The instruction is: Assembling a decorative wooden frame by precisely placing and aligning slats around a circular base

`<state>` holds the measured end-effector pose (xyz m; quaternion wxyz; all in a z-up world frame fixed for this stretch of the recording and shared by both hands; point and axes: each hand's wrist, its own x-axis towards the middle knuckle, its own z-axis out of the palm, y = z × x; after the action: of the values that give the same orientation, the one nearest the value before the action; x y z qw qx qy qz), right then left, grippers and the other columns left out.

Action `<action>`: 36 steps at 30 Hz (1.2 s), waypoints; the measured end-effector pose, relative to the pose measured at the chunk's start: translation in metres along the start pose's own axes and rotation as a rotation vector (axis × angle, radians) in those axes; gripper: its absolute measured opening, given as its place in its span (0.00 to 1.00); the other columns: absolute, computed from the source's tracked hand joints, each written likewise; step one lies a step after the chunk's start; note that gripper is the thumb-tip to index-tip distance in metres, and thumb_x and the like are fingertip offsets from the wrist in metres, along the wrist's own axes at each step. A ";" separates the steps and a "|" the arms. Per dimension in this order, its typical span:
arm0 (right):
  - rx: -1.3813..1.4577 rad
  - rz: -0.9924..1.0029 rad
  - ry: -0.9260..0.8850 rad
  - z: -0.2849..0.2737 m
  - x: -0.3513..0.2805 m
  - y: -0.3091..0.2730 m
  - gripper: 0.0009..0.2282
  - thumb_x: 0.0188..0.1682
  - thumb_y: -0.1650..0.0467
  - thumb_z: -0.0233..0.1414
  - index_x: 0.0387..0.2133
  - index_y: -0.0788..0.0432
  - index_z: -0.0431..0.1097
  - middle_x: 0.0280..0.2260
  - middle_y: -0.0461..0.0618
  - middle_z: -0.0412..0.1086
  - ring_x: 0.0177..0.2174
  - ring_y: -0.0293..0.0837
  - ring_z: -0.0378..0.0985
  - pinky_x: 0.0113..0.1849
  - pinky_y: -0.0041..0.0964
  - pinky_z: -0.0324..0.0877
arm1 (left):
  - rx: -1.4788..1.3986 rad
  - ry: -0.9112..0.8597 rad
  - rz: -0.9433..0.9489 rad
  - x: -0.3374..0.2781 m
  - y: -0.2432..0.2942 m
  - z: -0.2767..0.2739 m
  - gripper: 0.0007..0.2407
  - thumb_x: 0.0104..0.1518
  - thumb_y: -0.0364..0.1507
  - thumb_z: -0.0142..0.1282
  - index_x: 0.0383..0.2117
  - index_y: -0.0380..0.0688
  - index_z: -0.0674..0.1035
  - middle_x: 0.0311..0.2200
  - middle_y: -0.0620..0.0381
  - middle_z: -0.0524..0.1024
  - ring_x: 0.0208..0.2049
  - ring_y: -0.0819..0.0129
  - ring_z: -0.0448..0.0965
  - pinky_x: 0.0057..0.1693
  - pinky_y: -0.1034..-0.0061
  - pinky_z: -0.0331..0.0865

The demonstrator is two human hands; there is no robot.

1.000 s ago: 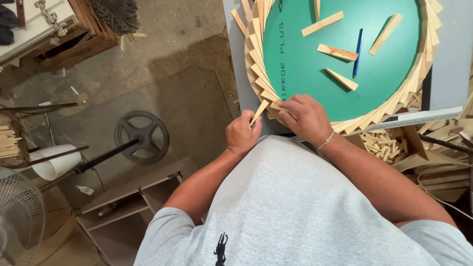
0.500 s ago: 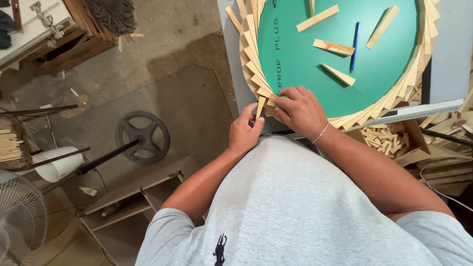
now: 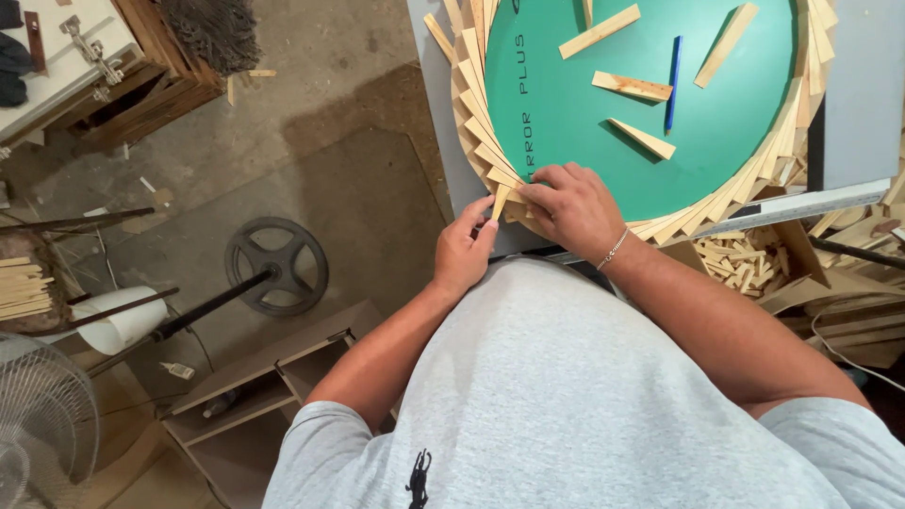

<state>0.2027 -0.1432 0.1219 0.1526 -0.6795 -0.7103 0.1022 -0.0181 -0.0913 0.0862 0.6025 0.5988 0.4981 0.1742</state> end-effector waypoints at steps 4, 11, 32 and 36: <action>0.011 -0.009 0.016 0.002 0.000 0.001 0.09 0.48 0.66 0.58 0.41 0.42 0.77 0.41 0.43 0.72 0.37 0.48 0.75 0.38 0.42 0.71 | -0.135 0.015 -0.002 0.004 -0.007 0.001 0.14 0.62 0.26 0.53 0.52 0.54 0.82 0.35 0.48 0.81 0.23 0.61 0.84 0.30 0.74 0.79; 0.006 -0.028 0.037 0.006 -0.001 0.005 0.09 0.47 0.66 0.58 0.41 0.42 0.77 0.41 0.43 0.72 0.37 0.48 0.75 0.37 0.42 0.71 | -0.258 -0.033 -0.020 0.007 -0.007 -0.003 0.14 0.63 0.23 0.49 0.53 0.48 0.82 0.34 0.44 0.79 0.25 0.58 0.84 0.31 0.73 0.81; 0.088 -0.097 0.078 0.008 0.000 0.013 0.03 0.48 0.69 0.59 0.32 0.44 0.76 0.40 0.42 0.73 0.36 0.48 0.76 0.35 0.43 0.71 | -0.251 -0.052 -0.033 0.013 -0.006 -0.003 0.17 0.58 0.22 0.57 0.54 0.49 0.80 0.35 0.44 0.78 0.25 0.61 0.83 0.31 0.75 0.82; 0.089 -0.109 0.083 0.008 0.000 0.013 0.03 0.48 0.69 0.58 0.32 0.45 0.75 0.39 0.42 0.73 0.35 0.48 0.76 0.35 0.42 0.71 | -0.204 -0.046 -0.081 0.012 0.000 -0.004 0.16 0.58 0.24 0.58 0.52 0.52 0.82 0.37 0.43 0.77 0.25 0.61 0.84 0.31 0.75 0.82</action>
<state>0.2117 -0.1423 0.1099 0.2172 -0.6362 -0.7339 0.0969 -0.0160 -0.0796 0.0819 0.6781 0.5174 0.4877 0.1858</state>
